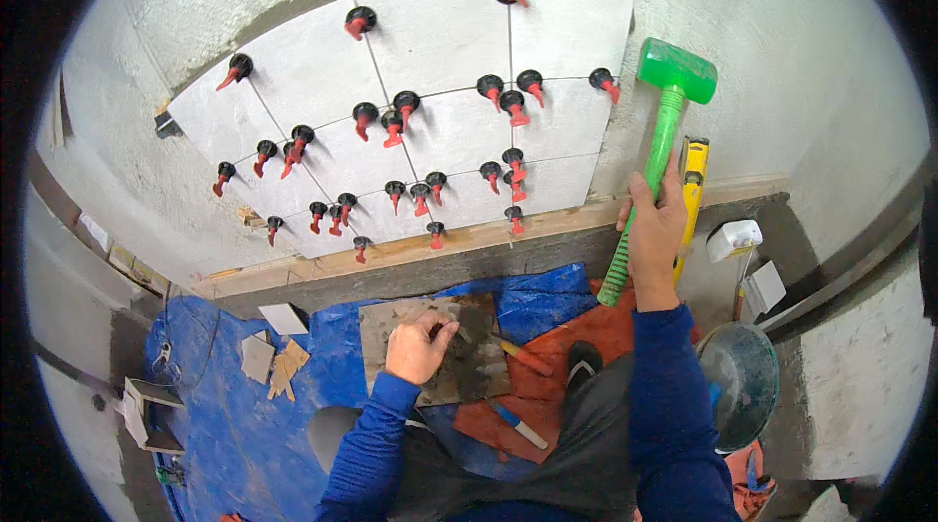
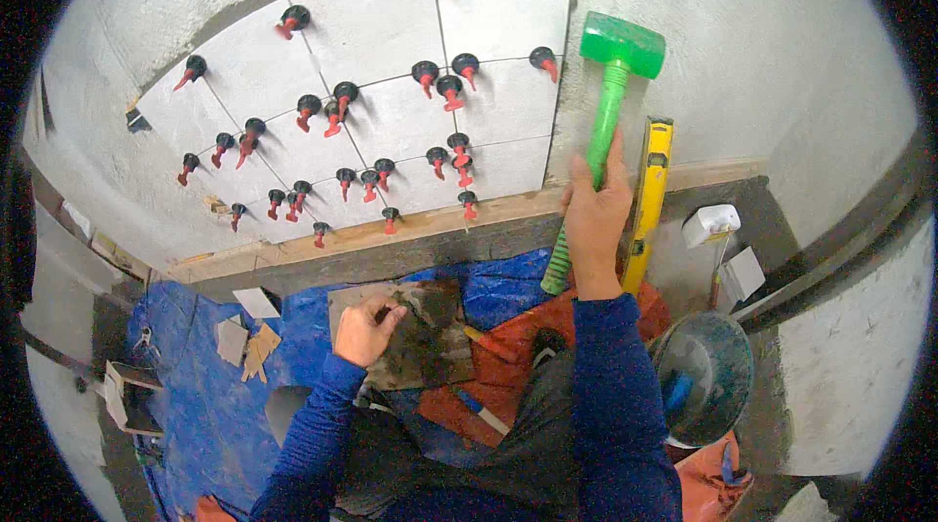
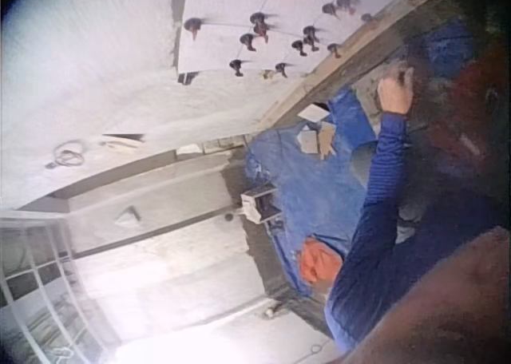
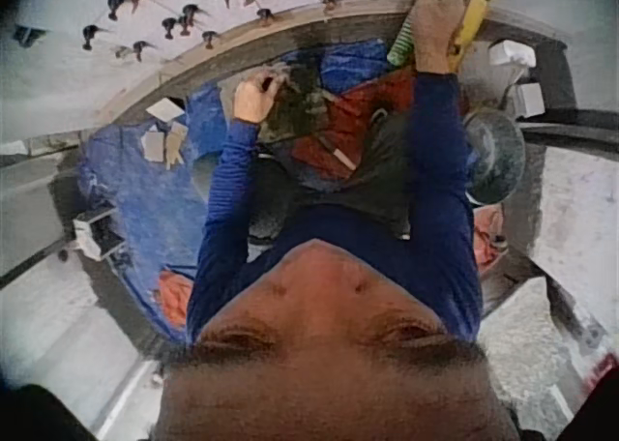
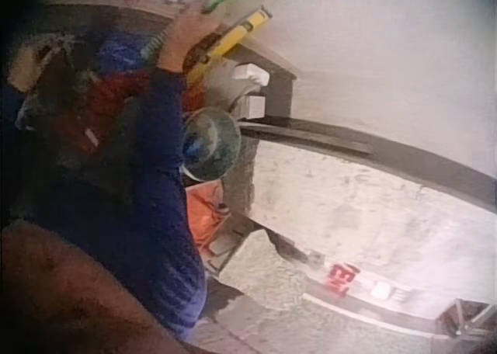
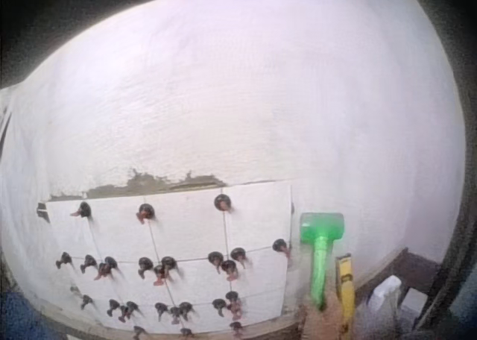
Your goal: The person installs white wall tiles using red tile leveling clips and a green rubber mallet. They tap the tiles into place, adjust the clips, measure gaps with a tape measure, and wipe the tile surface with a blue sponge.
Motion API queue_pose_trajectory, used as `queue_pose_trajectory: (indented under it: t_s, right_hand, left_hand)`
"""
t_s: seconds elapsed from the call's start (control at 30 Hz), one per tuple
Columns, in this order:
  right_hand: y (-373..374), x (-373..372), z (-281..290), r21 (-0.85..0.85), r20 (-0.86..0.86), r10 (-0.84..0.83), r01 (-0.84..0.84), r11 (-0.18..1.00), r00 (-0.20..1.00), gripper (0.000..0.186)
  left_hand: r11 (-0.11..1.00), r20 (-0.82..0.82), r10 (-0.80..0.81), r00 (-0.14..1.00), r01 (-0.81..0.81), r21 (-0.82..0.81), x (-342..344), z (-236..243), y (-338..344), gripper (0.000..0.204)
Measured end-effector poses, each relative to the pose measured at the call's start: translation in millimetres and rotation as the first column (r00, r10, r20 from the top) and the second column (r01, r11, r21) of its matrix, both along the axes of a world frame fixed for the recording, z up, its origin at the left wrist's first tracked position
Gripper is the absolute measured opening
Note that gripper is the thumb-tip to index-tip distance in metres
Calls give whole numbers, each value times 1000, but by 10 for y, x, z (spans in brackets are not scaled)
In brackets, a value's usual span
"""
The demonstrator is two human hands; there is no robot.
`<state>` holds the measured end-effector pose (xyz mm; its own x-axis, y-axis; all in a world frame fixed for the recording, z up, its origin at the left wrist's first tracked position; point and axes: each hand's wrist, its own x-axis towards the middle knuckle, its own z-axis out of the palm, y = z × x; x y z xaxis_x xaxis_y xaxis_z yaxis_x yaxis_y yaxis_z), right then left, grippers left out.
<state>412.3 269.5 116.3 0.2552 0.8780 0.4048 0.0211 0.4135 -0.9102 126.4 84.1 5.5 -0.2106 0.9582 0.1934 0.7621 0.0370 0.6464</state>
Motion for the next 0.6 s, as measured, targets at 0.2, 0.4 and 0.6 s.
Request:
queue_pose_trajectory:
  t_s: [0.2, 0.4, 0.6]
  right_hand:
    - [-30, 65, 47, -51, -78, 84, -88, 995, 993, 64]
    - [-84, 123, 92, -59, -129, 131, -140, 988, 983, 64]
    - [-102, 186, 97, -93, -82, 112, -120, 988, 990, 65]
  left_hand:
    - [999, -22, -22, 1000, 23, 45, -2, -159, 8, 20]
    - [1000, -48, -11, 999, 10, -28, -20, -273, 30, 21]
    - [997, -87, -82, 993, 81, -18, -12, -479, 76, 21]
